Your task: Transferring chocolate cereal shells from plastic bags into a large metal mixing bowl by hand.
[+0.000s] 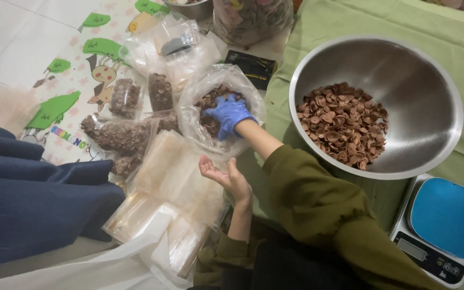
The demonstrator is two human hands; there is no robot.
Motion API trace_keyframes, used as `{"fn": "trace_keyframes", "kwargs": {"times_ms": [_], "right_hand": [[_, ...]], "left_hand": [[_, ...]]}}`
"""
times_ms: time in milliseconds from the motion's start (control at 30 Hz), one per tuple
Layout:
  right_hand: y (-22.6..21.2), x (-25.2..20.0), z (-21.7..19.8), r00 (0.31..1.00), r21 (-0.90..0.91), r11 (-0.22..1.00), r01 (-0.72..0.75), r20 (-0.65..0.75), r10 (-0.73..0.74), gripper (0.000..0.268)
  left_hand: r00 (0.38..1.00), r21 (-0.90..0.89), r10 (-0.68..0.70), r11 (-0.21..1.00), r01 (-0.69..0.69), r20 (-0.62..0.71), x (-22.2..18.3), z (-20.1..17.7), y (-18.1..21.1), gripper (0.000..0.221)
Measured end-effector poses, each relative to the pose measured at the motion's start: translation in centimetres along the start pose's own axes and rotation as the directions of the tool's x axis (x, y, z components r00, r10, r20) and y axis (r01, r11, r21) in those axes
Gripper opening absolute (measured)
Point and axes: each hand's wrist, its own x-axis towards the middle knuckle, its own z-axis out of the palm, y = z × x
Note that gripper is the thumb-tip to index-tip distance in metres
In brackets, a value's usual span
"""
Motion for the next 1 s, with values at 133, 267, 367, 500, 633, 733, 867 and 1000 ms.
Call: {"fn": "trace_keyframes", "kwargs": {"times_ms": [133,267,367,500,633,733,867,1000], "right_hand": [[0.0,-0.4,-0.9,0.996,-0.018,0.999,0.03,-0.088,-0.032,0.081],[-0.4,-1.6,-1.3,0.998,0.102,0.995,-0.023,-0.053,0.029,0.094],[-0.4,-0.7,-0.2,0.998,0.088,0.996,-0.001,-0.061,0.006,0.094],[-0.1,-0.3,0.0,0.994,0.087,0.996,0.029,-0.111,-0.019,0.091],[0.5,-0.2,-0.1,0.994,0.093,0.994,0.061,-0.098,-0.052,0.086],[-0.1,-0.1,-0.5,0.992,0.128,0.99,0.054,-0.12,-0.039,0.066],[1.2,3.6,3.0,0.985,0.517,0.855,-0.023,-0.134,0.108,0.047],[1.1,2.0,1.2,0.974,0.515,0.857,0.013,-0.2,0.105,0.047]], "left_hand": [[1.0,-0.006,0.021,1.0,-0.021,0.01,0.3,-0.1,-0.6,0.08],[1.0,0.015,0.0,1.0,0.0,0.008,0.1,-0.2,-0.3,0.079],[1.0,0.025,-0.004,1.0,0.004,0.014,-0.2,-0.3,-0.1,0.079],[1.0,0.016,-0.007,1.0,0.006,0.014,-0.2,-0.1,0.4,0.075],[1.0,0.041,-0.005,0.999,0.003,0.026,0.1,-0.3,-0.6,0.079],[1.0,0.058,0.002,0.998,-0.004,0.027,0.2,-0.4,0.0,0.078],[0.999,0.052,0.006,0.999,-0.007,0.036,0.1,-1.1,-1.0,0.082],[0.999,0.036,0.001,0.999,-0.003,0.047,0.3,-0.7,-1.5,0.081]]}}
